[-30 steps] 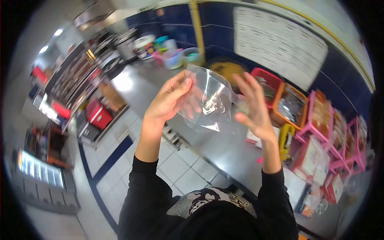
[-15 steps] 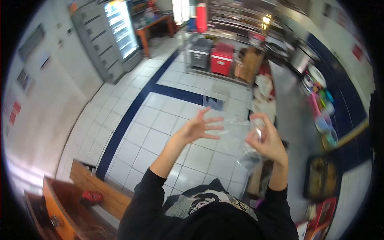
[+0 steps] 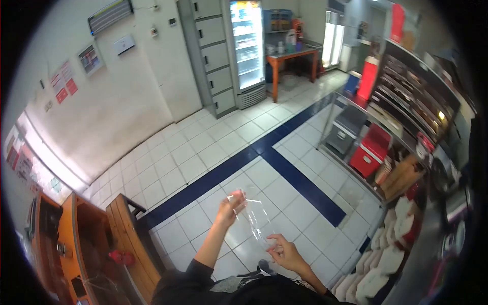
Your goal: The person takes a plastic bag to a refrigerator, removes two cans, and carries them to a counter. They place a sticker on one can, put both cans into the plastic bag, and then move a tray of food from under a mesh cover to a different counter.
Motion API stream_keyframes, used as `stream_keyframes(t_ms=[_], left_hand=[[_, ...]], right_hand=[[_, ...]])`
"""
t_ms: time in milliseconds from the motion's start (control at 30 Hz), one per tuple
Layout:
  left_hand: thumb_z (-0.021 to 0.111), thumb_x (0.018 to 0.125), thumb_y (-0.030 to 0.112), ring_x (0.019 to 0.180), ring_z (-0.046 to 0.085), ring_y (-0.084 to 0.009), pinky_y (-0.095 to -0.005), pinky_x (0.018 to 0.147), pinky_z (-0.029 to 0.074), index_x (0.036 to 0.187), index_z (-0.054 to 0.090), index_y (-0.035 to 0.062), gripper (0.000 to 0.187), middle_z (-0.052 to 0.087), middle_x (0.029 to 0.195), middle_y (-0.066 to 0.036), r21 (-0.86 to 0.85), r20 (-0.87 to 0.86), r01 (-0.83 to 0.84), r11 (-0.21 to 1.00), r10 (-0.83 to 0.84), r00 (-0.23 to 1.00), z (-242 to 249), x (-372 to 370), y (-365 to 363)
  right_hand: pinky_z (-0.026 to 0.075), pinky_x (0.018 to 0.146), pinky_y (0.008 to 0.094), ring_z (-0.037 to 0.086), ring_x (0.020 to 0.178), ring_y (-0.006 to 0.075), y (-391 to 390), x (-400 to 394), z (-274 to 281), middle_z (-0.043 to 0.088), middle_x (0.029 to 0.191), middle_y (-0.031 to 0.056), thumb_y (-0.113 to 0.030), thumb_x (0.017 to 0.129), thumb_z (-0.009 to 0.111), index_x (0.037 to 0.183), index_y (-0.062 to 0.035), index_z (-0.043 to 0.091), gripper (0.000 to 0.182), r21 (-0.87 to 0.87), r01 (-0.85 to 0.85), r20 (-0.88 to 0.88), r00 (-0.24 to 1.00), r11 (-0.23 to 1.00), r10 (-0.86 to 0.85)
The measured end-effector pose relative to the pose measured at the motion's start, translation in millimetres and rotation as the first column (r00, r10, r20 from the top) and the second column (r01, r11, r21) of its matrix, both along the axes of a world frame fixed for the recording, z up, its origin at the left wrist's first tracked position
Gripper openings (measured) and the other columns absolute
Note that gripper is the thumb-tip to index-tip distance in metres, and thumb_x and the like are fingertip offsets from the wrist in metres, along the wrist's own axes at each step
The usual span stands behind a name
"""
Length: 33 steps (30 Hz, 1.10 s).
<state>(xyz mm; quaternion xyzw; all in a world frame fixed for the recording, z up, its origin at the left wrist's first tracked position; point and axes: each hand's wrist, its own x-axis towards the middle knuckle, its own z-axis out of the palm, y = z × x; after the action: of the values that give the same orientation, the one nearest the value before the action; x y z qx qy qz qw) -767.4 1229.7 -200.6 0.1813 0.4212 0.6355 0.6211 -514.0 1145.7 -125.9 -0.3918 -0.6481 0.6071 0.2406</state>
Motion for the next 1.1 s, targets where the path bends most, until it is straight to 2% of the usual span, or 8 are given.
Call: stream_keyframes(t_ms=[133, 167, 267, 400, 567, 800, 967, 1100], left_hand=[[0.063, 0.084, 0.021, 0.087, 0.057, -0.0136, -0.0359, 0.081, 0.050, 0.099, 0.058, 0.0081, 0.020, 0.060, 0.096, -0.002, 0.038, -0.097, -0.264, 0.964, 0.267, 0.959, 37, -66, 44], [0.063, 0.083, 0.021, 0.090, 0.055, -0.0121, -0.0350, 0.084, 0.047, 0.100, 0.058, 0.0087, 0.021, 0.059, 0.094, 0.001, 0.030, -0.149, -0.301, 0.953, 0.302, 0.942, 43, -79, 53], [0.065, 0.080, 0.012, 0.077, 0.058, -0.0111, -0.0299, 0.075, 0.051, 0.091, 0.059, 0.0030, 0.015, 0.060, 0.084, -0.003, 0.046, -0.382, -0.422, 0.906, 0.406, 0.830, 34, -112, 93], [0.067, 0.077, 0.005, 0.068, 0.059, -0.0098, -0.0262, 0.068, 0.052, 0.082, 0.060, 0.0018, 0.010, 0.061, 0.075, -0.005, 0.129, -0.560, -0.411, 0.903, 0.408, 0.721, 8, -127, 193], [0.060, 0.081, 0.001, 0.076, 0.063, -0.0138, -0.0255, 0.063, 0.054, 0.096, 0.061, -0.0034, 0.015, 0.065, 0.082, -0.009, 0.163, -0.692, 0.037, 0.986, 0.087, 0.717, 50, -88, 391], [0.065, 0.079, 0.010, 0.069, 0.065, -0.0116, -0.0234, 0.060, 0.050, 0.093, 0.065, 0.0031, 0.016, 0.067, 0.076, -0.008, 0.213, -0.833, 0.479, 0.852, -0.098, 0.545, 87, -52, 626], [0.060, 0.086, 0.019, 0.078, 0.064, -0.0171, -0.0246, 0.066, 0.051, 0.100, 0.060, -0.0026, 0.026, 0.066, 0.082, -0.011, 0.085, -0.500, 0.518, 0.851, -0.413, 0.761, 43, -70, 763], [0.042, 0.094, 0.034, 0.111, 0.052, -0.0252, -0.0339, 0.090, 0.046, 0.118, 0.046, -0.0061, 0.048, 0.052, 0.118, -0.020, 0.115, -0.088, 0.502, 0.857, -0.495, 0.865, 66, -115, 858]], right_hand=[[0.049, 0.056, 0.0313, 0.062, 0.061, 0.0241, 122, -52, -36, 0.062, 0.084, 0.0133, -0.005, 0.079, 0.054, 0.119, -0.0087, 0.044, 0.041, 0.129, -0.278, 0.137, 0.956, 0.952, 0.261], [0.048, 0.072, 0.0377, 0.061, 0.084, 0.0311, 153, -63, -50, 0.060, 0.100, 0.0150, -0.013, 0.079, 0.056, 0.121, -0.0099, 0.044, 0.044, 0.102, -0.419, 0.277, 0.883, 0.902, 0.379], [0.042, 0.087, 0.0400, 0.051, 0.106, 0.0324, 229, -94, -60, 0.052, 0.116, 0.0160, -0.016, 0.078, 0.058, 0.123, -0.0100, 0.045, 0.047, 0.557, -0.572, 0.524, 0.805, 0.602, 0.279], [0.040, 0.090, 0.0345, 0.047, 0.110, 0.0285, 350, -142, -53, 0.050, 0.118, 0.0165, -0.015, 0.079, 0.061, 0.119, -0.0073, 0.049, 0.042, 0.517, -0.422, 0.181, 0.904, 0.745, 0.387], [0.048, 0.068, 0.0286, 0.058, 0.085, 0.0203, 504, -172, 0, 0.052, 0.113, 0.0143, -0.002, 0.077, 0.059, 0.117, -0.0023, 0.049, 0.041, 0.549, -0.052, -0.117, 0.984, 0.835, 0.138], [0.048, 0.065, 0.0249, 0.061, 0.073, 0.0157, 730, -128, 19, 0.060, 0.093, 0.0121, 0.007, 0.072, 0.061, 0.098, -0.0003, 0.060, 0.027, 0.534, 0.186, -0.040, 0.980, 0.825, -0.195], [0.050, 0.064, 0.0243, 0.062, 0.071, 0.0157, 882, -147, 1, 0.060, 0.075, 0.0092, 0.010, 0.068, 0.064, 0.080, 0.0015, 0.062, 0.014, 0.359, 0.122, -0.087, 0.992, 0.925, -0.097], [0.051, 0.064, 0.0250, 0.062, 0.071, 0.0165, 1020, -192, 7, 0.059, 0.076, 0.0096, 0.013, 0.068, 0.061, 0.073, 0.0025, 0.059, 0.012, 0.494, -0.008, -0.093, 0.994, 0.869, 0.063]])
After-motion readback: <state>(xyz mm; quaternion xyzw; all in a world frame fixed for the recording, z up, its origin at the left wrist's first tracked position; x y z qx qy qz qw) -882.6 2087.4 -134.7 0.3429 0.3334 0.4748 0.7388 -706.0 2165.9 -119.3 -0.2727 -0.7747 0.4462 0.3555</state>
